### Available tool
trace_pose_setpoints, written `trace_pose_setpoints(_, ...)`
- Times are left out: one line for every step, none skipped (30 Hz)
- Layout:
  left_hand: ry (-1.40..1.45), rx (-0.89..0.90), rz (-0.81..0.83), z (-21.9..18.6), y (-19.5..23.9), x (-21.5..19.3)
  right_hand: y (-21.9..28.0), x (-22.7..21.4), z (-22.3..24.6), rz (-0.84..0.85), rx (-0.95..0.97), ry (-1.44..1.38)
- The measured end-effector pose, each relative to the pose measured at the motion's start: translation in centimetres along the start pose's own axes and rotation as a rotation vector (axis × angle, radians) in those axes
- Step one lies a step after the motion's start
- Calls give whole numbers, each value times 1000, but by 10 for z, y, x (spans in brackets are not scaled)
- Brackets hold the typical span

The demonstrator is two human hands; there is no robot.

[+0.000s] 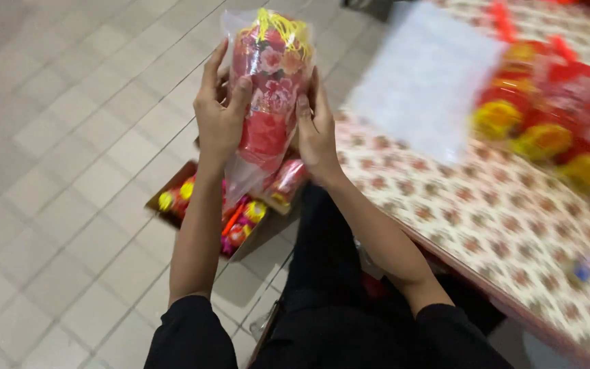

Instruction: Assembling decorative red lanterns by attaching a small plastic base and then placing each lantern into a clear plastic bag.

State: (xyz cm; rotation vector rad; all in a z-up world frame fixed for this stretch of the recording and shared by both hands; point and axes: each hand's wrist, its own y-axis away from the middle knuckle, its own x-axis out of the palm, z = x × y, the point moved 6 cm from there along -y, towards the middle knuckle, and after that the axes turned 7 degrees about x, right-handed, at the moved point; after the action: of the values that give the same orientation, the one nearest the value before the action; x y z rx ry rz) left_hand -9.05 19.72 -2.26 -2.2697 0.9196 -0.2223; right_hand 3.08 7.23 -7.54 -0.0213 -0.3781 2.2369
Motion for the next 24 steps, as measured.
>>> trace_pose_setpoints(-18,-23,-28,12,6,-18,-1,17,-14,33,23,-2)
trace_pose_setpoints(-32,-62,-26,24,13,-34,1,36,-27,129,27,-64)
trace_pose_setpoints(-45,-102,-24,37,20,-48,2,54,-40,222,33,-129)
trace_pose_setpoints(-58,-133,-44,61,30,-63,3,67,-59,245,65,-134)
trace_pose_setpoints(-250,-221,-55,88,40,-78,4,79,-78,255,88,-70)
trace_pose_setpoints(-436,-310,-48,115,50,-90,5,86,-97,254,108,-5)
trace_pose_setpoints(-443,-342,-51,134,56,-96,4,94,-122,266,139,-8)
trace_pose_setpoints(-329,-317,-23,150,59,-96,3,96,-148,216,216,22)
trace_pose_setpoints(-215,-292,3,165,61,-95,2,96,-173,167,292,53)
trace_pose_setpoints(-218,-307,7,182,65,-91,1,99,-193,166,308,50)
trace_pose_setpoints(-288,-411,14,204,71,-87,2,99,-218,138,434,-72)
trace_pose_setpoints(-355,-504,31,226,75,-79,1,96,-243,96,549,-197)
trace_pose_setpoints(-354,-508,46,256,84,-72,2,102,-243,82,554,-201)
trace_pose_setpoints(-358,-531,77,287,96,-60,4,100,-244,-5,568,-86)
trace_pose_setpoints(-363,-554,108,319,108,-48,6,97,-244,-90,583,30)
trace_pose_setpoints(-353,-559,129,340,113,-35,5,79,-289,-112,591,33)
trace_pose_setpoints(-377,-566,260,362,120,-17,9,56,-339,-184,705,165)
trace_pose_setpoints(-403,-570,384,384,127,-2,13,34,-387,-248,817,299)
trace_pose_setpoints(-394,-574,398,395,127,8,9,27,-388,-262,826,301)
trace_pose_setpoints(-345,-537,495,403,127,22,6,23,-392,-287,873,248)
trace_pose_setpoints(-293,-499,591,410,128,34,3,19,-395,-313,919,194)
trace_pose_setpoints(-291,-504,598,430,130,41,9,4,-438,-317,927,193)
trace_pose_setpoints(-410,-510,684,450,135,48,15,-12,-480,-339,937,179)
trace_pose_setpoints(-520,-507,771,470,139,61,21,-35,-520,-369,943,171)
